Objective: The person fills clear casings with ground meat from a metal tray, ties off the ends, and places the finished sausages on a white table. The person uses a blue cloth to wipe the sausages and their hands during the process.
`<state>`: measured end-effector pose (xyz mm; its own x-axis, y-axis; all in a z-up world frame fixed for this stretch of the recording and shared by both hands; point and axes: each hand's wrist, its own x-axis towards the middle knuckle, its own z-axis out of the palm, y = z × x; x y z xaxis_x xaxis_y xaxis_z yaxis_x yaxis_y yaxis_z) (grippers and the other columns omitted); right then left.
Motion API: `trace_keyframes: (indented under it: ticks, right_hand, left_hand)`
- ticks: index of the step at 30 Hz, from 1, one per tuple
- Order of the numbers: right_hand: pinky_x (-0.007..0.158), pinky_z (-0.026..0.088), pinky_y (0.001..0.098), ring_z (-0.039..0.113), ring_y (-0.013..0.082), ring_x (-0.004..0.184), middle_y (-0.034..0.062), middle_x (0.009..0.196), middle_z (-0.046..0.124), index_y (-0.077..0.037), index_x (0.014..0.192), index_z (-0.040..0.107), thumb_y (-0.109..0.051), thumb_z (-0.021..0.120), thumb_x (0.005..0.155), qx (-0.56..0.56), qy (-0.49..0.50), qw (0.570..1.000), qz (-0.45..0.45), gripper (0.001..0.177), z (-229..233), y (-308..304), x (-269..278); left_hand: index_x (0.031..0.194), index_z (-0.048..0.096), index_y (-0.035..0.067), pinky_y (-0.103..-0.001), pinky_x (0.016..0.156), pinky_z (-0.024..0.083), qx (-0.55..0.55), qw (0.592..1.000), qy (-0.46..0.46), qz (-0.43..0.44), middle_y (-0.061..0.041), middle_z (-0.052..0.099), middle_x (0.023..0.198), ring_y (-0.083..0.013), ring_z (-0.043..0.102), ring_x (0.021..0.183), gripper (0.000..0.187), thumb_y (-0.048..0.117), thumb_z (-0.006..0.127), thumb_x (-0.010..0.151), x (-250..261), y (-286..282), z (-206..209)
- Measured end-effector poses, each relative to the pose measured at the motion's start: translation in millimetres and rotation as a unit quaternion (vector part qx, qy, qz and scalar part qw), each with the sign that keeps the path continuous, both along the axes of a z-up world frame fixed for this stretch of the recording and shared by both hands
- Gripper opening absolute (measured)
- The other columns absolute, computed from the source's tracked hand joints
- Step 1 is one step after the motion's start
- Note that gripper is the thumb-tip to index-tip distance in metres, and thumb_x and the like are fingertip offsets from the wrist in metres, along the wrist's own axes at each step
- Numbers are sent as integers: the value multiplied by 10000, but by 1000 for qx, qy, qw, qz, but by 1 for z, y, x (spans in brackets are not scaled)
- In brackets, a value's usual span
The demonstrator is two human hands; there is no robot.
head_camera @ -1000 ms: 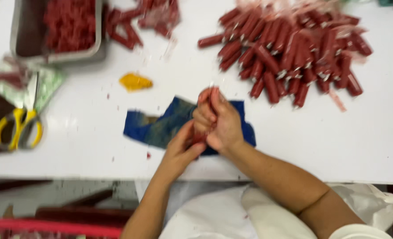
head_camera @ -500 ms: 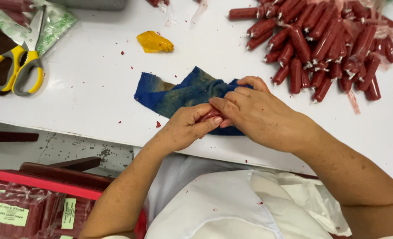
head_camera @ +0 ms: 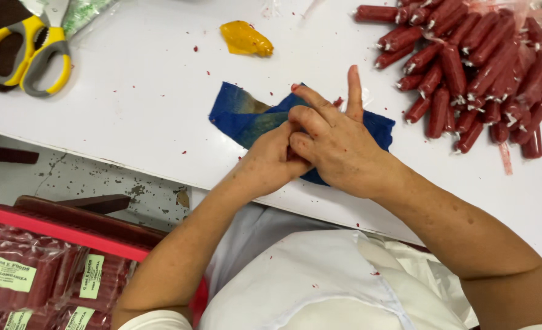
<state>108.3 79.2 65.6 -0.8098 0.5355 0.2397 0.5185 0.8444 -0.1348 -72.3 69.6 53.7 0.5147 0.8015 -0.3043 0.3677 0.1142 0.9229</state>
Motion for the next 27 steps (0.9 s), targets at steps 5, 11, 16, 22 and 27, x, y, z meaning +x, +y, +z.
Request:
trace_keyframes:
  ticks: [5, 11, 16, 22, 27]
  right_hand:
    - [1093, -76, 821, 437, 419, 1525, 53, 1105, 629, -135, 866, 571, -81, 438, 1165, 133, -23, 989, 55, 332, 11, 24, 13]
    - [1179, -9, 765, 637, 331, 1399, 38, 1042, 619, -131, 874, 638, -138, 570, 1153, 162, -43, 981, 101, 288, 27, 57, 21]
    - [1216, 24, 700, 474, 239, 1487, -54, 1060, 618, -247, 972, 653, -102, 457, 1028, 251, -86, 957, 119, 251, 36, 78, -24]
    - [922, 231, 514, 602, 256, 1036, 11, 947, 575, -215, 1360, 423, -84, 634, 1096, 85, 357, 930, 29, 363, 55, 200, -15]
    - [744, 414, 383, 551, 256, 843, 87, 868, 622, -36, 843, 631, 165, 553, 678, 225, 372, 896, -94, 272, 48, 303, -99]
  left_hand:
    - [717, 420, 202, -272, 613, 340, -22, 992, -121, -2, 91, 426, 709, -68, 403, 674, 341, 315, 685, 899, -18, 6, -37]
    - [1139, 648, 202, -227, 599, 342, -40, 983, -88, -155, 96, 422, 704, -68, 389, 641, 271, 362, 665, 921, -78, 22, -13]
    - [1473, 397, 103, -203, 778, 496, 40, 968, -240, 66, 13, 602, 1011, -52, 574, 885, 757, 304, 749, 834, -46, 34, -10]
    - [1168, 660, 219, -249, 596, 392, 45, 990, -43, 129, 61, 500, 620, -89, 460, 571, 269, 356, 579, 951, -99, 20, 28]
    - [909, 641, 48, -266, 599, 380, 152, 974, -119, 116, 12, 599, 824, -113, 459, 655, 256, 240, 528, 1035, -102, 30, 7]
